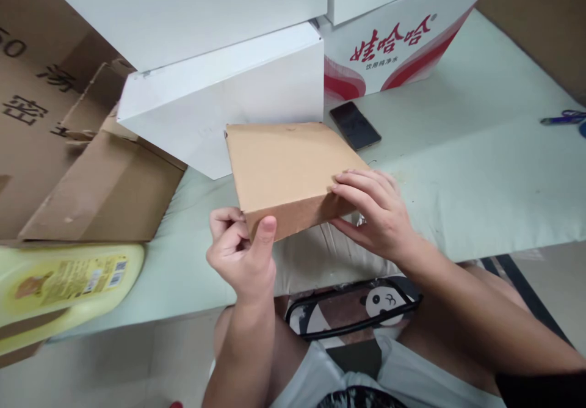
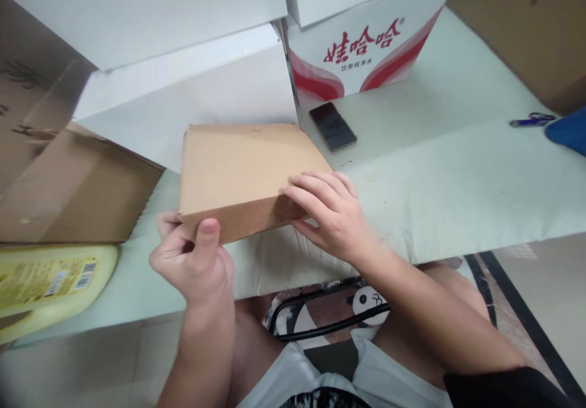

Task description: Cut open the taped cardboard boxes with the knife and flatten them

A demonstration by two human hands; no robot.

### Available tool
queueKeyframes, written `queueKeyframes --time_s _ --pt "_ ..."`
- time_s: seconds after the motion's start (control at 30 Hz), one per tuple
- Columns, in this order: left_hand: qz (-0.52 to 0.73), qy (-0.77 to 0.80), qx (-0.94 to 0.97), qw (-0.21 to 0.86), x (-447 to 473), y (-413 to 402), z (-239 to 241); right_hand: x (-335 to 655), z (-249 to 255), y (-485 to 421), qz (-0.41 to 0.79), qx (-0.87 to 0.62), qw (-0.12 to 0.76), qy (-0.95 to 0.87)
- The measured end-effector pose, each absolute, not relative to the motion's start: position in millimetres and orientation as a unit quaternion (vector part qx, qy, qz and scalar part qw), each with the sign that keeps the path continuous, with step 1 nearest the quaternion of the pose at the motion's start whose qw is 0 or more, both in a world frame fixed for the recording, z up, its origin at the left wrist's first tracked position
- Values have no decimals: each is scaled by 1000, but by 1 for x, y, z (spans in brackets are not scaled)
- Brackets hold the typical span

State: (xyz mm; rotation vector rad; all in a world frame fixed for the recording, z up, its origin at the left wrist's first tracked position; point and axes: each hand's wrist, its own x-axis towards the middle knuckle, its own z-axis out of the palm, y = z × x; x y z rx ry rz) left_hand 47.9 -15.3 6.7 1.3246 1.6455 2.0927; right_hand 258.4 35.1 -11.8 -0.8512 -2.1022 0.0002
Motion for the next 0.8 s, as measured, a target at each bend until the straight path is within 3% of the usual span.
queueKeyframes --time_s 0.37,0.53,0.8 --pt "715 546 426 97 42 -10 7 263 -30 45 -91 -274 491 -822" --pt "682 539 487 78 41 -13 6 273 -40 47 -61 -307 474 -823" --pt "593 519 613 50 36 -10 8 271 -32 50 -51 -290 523 -800"
